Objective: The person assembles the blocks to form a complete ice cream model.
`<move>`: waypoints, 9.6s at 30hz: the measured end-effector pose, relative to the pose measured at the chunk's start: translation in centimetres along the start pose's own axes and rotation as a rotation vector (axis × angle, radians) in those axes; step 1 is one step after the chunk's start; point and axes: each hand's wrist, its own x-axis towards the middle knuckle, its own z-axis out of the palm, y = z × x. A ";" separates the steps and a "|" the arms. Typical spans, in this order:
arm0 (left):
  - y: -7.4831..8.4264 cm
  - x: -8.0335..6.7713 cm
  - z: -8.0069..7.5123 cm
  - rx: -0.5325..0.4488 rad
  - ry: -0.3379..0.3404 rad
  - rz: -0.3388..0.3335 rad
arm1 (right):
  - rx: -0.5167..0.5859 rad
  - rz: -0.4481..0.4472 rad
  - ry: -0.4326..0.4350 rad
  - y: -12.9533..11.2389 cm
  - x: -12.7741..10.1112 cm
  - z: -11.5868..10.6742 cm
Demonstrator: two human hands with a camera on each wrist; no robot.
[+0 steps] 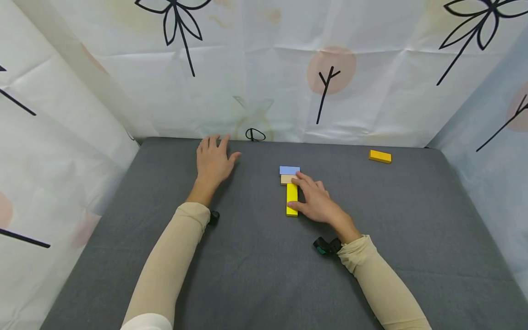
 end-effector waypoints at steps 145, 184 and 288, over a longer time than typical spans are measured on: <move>9.5 1.8 3.5 -0.644 -0.280 -0.288 | 0.030 0.032 0.011 0.3 0.2 0.0; 12.0 1.5 4.4 -0.642 -0.305 -0.240 | 0.037 0.031 0.014 0.1 0.2 0.0; 12.3 -3.7 2.7 0.028 -0.557 0.451 | -0.265 0.411 0.214 16.7 -1.7 -13.0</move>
